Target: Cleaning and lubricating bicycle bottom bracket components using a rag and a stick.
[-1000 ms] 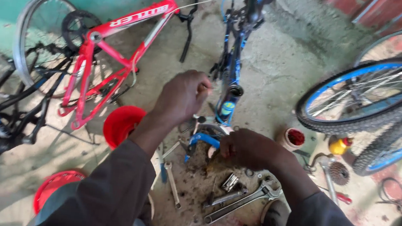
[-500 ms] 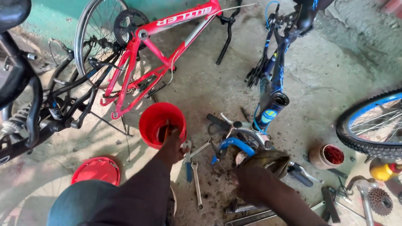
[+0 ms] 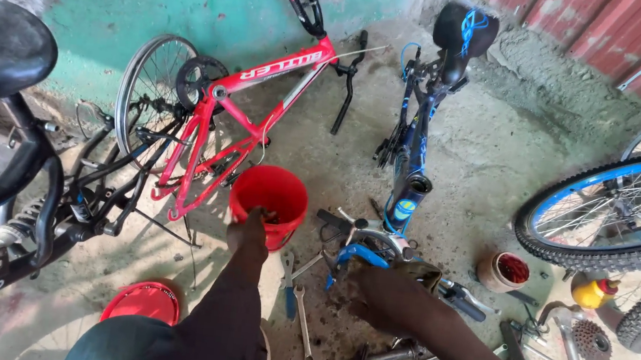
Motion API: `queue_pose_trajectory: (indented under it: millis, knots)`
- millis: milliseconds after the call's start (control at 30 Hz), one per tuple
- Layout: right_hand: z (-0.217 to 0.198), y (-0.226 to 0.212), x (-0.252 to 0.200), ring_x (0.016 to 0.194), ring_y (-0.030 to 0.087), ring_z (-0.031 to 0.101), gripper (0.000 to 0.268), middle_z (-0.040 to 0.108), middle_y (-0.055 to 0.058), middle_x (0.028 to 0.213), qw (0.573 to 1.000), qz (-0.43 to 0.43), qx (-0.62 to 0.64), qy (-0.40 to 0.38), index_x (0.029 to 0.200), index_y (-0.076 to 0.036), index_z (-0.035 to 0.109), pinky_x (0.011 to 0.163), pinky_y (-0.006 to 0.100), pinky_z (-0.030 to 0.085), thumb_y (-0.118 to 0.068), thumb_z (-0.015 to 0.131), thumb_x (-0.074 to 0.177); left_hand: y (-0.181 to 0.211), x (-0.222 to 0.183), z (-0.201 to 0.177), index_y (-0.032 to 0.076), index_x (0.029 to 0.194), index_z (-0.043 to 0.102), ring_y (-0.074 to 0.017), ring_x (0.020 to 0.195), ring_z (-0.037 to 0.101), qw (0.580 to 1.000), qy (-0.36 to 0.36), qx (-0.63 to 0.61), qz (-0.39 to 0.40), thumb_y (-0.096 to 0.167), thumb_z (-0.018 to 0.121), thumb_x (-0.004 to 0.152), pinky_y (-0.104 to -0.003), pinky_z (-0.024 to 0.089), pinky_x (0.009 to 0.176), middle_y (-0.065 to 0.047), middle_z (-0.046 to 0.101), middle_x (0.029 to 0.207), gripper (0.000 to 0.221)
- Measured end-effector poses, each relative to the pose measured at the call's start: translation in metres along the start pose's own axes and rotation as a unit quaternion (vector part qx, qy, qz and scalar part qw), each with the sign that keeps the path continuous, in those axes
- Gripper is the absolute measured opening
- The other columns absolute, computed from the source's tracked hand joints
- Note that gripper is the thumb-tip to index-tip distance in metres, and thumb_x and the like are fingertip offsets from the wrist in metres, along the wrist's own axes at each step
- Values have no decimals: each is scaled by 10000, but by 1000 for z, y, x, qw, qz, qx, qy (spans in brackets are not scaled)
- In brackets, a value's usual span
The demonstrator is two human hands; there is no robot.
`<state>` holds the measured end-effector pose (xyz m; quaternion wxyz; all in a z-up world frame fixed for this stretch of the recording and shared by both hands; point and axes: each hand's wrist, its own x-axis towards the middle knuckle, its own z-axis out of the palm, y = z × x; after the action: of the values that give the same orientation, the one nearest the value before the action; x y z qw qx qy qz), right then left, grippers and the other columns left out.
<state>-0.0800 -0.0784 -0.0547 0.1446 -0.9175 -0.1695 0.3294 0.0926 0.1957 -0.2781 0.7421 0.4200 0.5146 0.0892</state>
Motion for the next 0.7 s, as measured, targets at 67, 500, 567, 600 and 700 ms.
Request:
queue_pose_trajectory:
  millis: [67, 500, 567, 600, 700]
  knots:
    - [-10, -3, 4, 822, 280, 686, 96, 726, 24, 935, 977, -139, 96, 131, 942, -201, 676, 658, 425, 483, -282, 626, 935, 47, -61, 8, 31, 1228, 718, -396, 1058, 706, 874, 13, 449, 185, 748, 659, 826, -556, 556, 798, -202, 745, 1160, 824]
    - [-86, -32, 126, 561, 179, 736, 361, 708, 85, 724, 866, -33, 409, 284, 1309, -144, 660, 538, 272, 649, -57, 513, 991, 165, -248, -3, 102, 838, 636, -428, 979, 724, 744, -183, 453, 455, 411, 674, 763, -536, 558, 826, -217, 699, 827, 320]
    - [-72, -38, 172, 865, 339, 753, 454, 711, 202, 989, 966, -24, 203, 160, 1411, -40, 568, 783, 401, 652, -47, 602, 958, 154, -264, -1, 155, 845, 649, -403, 934, 745, 695, -182, 505, 478, 444, 654, 763, -531, 585, 824, -162, 721, 810, 301]
    - [-72, -30, 173, 865, 339, 753, 454, 711, 202, 989, 967, -25, 200, 157, 1411, -40, 568, 783, 401, 652, -47, 602, 958, 152, -266, -2, 155, 845, 649, -403, 934, 745, 698, -179, 504, 476, 444, 654, 763, -531, 585, 824, -162, 721, 810, 301]
    - [-75, -2, 172, 848, 350, 756, 387, 722, 203, 918, 964, -24, 122, 234, 1299, -33, 635, 746, 421, 644, -115, 642, 921, 151, -272, 1, 151, 840, 608, -407, 929, 746, 690, -239, 492, 475, 402, 651, 765, -518, 587, 794, -173, 712, 817, 265]
